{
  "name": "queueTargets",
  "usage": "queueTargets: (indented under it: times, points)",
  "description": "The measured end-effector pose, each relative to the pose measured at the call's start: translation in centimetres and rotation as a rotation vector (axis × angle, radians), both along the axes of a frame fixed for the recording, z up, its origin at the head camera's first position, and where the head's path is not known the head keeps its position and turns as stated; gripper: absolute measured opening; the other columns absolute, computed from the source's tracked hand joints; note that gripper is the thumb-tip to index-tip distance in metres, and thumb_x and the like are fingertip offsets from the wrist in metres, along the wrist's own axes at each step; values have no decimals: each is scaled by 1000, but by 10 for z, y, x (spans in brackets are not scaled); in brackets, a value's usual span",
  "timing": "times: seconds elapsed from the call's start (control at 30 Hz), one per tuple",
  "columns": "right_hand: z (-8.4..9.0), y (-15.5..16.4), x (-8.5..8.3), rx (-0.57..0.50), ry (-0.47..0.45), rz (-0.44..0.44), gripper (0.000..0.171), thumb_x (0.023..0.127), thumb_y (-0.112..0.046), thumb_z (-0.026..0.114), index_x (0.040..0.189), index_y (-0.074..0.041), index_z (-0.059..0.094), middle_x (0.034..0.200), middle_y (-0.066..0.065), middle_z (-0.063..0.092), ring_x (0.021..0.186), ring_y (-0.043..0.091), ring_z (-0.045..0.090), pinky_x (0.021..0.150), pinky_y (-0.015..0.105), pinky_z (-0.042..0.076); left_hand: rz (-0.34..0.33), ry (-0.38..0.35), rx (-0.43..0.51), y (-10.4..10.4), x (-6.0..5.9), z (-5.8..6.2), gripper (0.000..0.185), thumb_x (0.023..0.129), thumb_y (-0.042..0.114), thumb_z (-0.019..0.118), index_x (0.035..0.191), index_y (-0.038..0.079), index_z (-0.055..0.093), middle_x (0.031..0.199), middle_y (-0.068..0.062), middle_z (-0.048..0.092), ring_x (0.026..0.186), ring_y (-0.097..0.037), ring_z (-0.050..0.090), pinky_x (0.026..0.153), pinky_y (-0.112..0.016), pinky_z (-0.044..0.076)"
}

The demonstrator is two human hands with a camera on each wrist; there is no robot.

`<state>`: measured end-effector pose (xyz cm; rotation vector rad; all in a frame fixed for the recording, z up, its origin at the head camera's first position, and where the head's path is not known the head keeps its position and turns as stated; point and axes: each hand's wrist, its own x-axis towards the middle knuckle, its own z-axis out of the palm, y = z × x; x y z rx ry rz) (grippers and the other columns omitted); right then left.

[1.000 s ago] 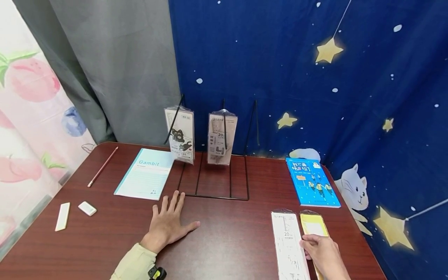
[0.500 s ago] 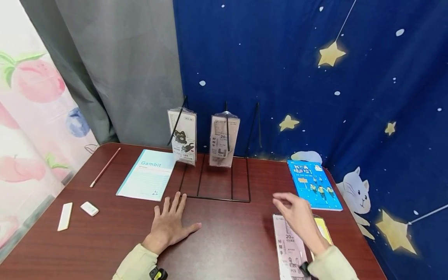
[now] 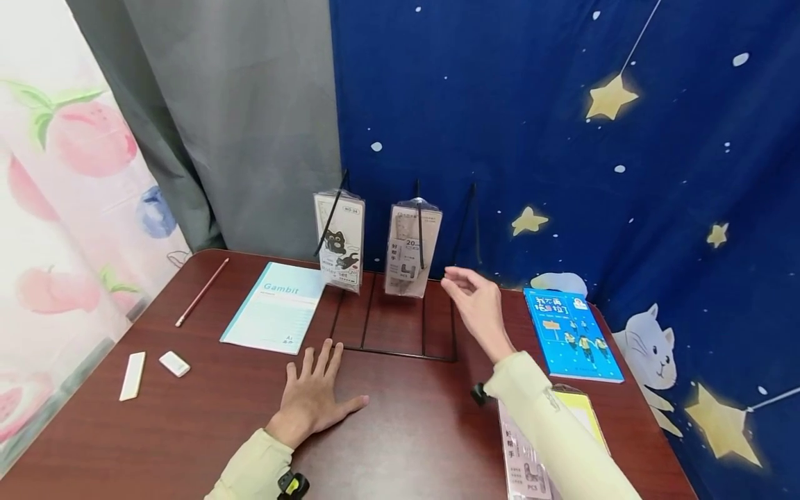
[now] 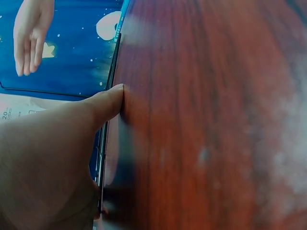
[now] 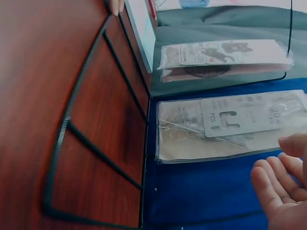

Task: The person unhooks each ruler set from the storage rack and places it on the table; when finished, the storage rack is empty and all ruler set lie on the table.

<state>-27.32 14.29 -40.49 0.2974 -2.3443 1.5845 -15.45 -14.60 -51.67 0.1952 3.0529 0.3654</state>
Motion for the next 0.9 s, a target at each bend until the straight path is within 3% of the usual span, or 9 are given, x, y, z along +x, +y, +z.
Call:
queueTargets:
  times: [0.1,0.27,0.43,0.53,0.6,0.83,0.9]
  points:
    - [2,-11,-19,-45,35,-13,29,94,-17,79,121,-6,76,117,21,76,104,28,76,85,12,55,3,-13,5,0,0,3,114,85,84,55,166,10,23,172,-16,24,155,-50,26,117,-73,22]
    - [6,-23,-39,-42,29,-26,33,93,-19,79,122,-5,75,116,18,77,105,29,75,80,11,53,7,-14,1,0,-1,1,112,85,81,57,166,11,24,173,-16,23,156,-49,25,117,-73,23]
    - [8,-31,-46,-55,9,-41,31,92,-21,81,118,-5,77,112,17,78,93,13,75,77,12,52,5,-11,8,0,-1,-1,112,85,81,58,166,11,25,173,-16,23,156,-49,25,117,-73,23]
    - [8,-33,-49,-88,-4,-45,29,92,-19,81,116,-4,77,111,20,78,85,2,70,77,13,54,5,-20,21,0,1,2,114,84,83,57,166,11,23,173,-16,23,156,-50,24,118,-74,21]
    - [8,-33,-49,-104,-16,-41,29,92,-19,80,116,-3,77,109,20,78,82,1,70,77,15,55,8,-35,19,1,2,6,114,85,83,56,166,11,22,173,-16,22,156,-50,23,119,-73,20]
    - [5,-32,-49,-117,-15,-14,22,93,-17,79,109,-2,78,97,19,79,89,41,75,78,29,61,17,-77,28,3,4,19,110,87,79,59,165,9,25,172,-16,24,156,-49,24,119,-72,20]
    - [5,-32,-49,-123,-10,1,20,94,-16,78,108,-2,79,95,19,79,90,46,74,80,34,62,16,-73,30,3,4,20,110,86,78,61,165,8,26,172,-17,25,156,-50,25,118,-73,21]
